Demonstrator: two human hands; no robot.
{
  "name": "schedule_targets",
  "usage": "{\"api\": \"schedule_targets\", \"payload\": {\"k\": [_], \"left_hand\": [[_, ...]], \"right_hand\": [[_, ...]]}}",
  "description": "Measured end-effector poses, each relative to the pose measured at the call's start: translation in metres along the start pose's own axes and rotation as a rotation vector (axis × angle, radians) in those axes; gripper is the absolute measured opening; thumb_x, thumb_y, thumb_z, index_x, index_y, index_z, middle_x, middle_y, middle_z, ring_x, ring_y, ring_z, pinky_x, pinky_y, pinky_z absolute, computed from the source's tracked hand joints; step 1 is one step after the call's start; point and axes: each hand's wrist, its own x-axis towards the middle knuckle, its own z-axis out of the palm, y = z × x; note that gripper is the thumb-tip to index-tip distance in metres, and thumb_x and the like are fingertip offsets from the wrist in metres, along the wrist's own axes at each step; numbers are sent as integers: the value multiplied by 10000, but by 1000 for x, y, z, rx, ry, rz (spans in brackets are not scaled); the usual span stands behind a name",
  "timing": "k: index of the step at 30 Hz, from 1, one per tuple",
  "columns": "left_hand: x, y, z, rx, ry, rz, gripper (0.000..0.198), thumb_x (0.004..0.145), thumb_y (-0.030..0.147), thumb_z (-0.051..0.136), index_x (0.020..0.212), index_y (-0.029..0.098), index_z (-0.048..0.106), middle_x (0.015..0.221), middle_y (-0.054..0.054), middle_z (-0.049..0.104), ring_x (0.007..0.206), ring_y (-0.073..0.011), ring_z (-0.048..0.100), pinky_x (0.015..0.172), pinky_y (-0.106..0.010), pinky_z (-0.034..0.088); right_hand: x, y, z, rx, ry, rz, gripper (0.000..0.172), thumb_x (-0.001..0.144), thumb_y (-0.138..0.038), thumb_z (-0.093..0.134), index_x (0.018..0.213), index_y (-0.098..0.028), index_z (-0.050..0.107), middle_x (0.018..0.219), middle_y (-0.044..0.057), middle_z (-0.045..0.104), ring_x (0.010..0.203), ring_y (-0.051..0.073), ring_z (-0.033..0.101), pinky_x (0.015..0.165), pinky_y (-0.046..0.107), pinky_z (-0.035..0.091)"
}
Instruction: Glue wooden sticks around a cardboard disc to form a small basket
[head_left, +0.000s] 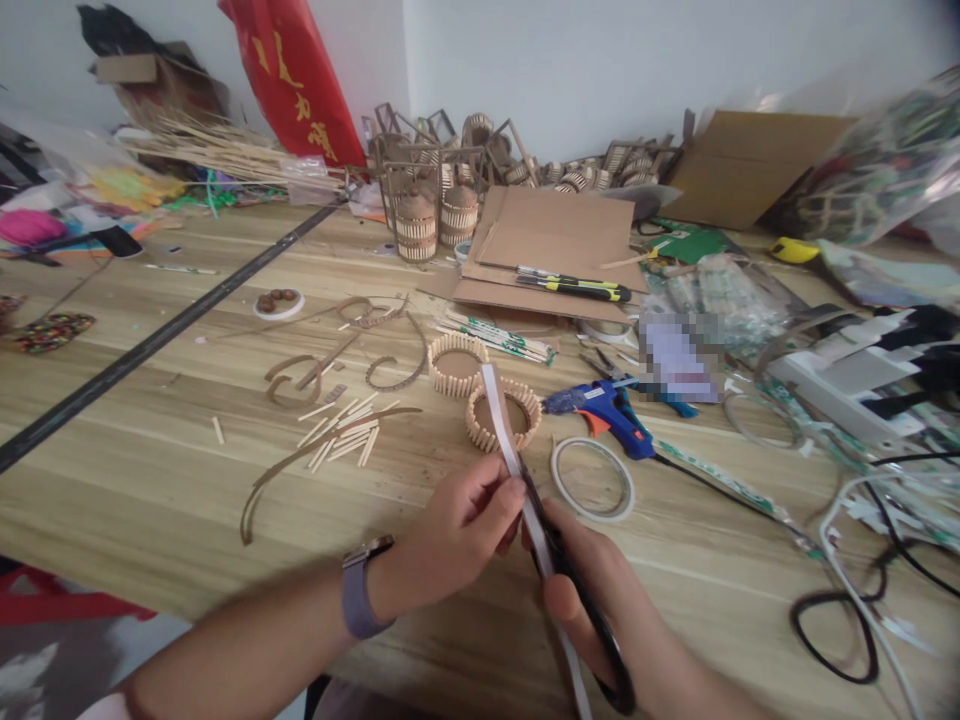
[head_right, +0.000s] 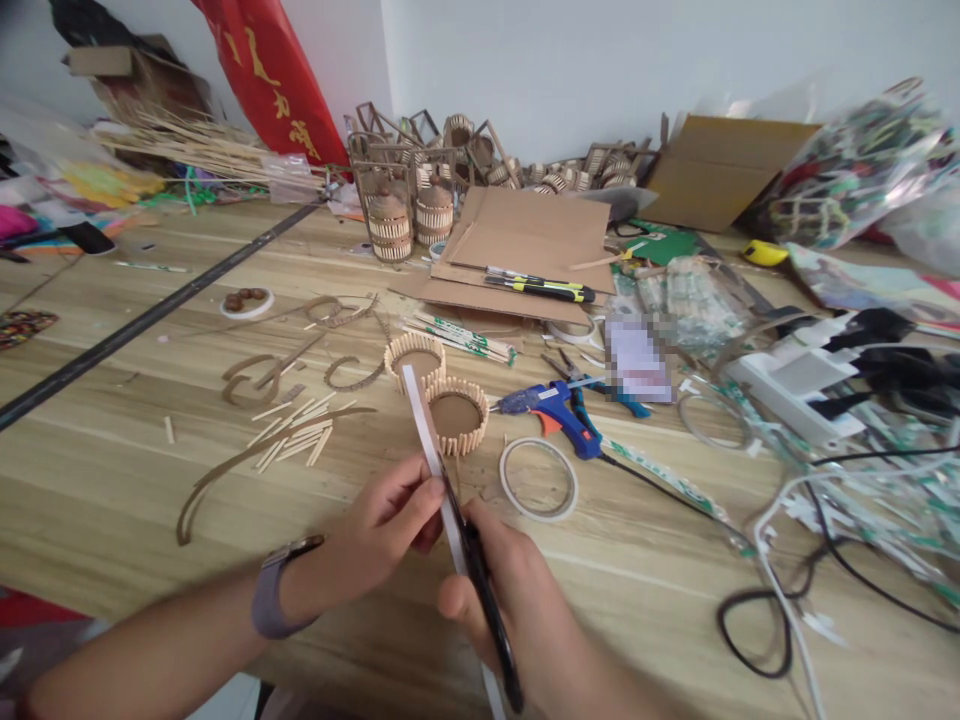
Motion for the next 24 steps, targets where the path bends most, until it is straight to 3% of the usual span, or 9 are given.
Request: {"api": "schedule_targets", "payload": {"k": [11, 19, 24], "left_hand": [[-2, 2, 0, 66, 4, -34, 386, 948, 526, 463, 760, 190, 471, 586, 55, 442, 530, -89, 399, 498, -209, 316], [5, 8, -8, 74, 189, 46, 328, 949, 444, 454, 721, 211, 417, 557, 70, 407, 514, -97, 388, 501, -215, 336], [2, 5, -5, 145, 115, 55, 320, 965, 435, 450, 742, 207, 432, 579, 68, 407, 525, -94, 379, 503, -219, 315]], "right_hand": [[-3, -3, -1, -71, 7, 96, 823, 762, -889, 199, 873, -192, 623, 578, -20, 517, 518, 148, 464, 500, 256, 397], [-4, 3, 6, -62, 7, 96, 748, 739, -913, 218, 742, -212, 479, 565, -43, 454, 506, 123, 410, 465, 240, 326], [-2, 3, 3, -15, -10, 27, 752, 788, -877, 258, 851, -184, 544, 617, -12, 535, 526, 134, 447, 477, 250, 346]]}}
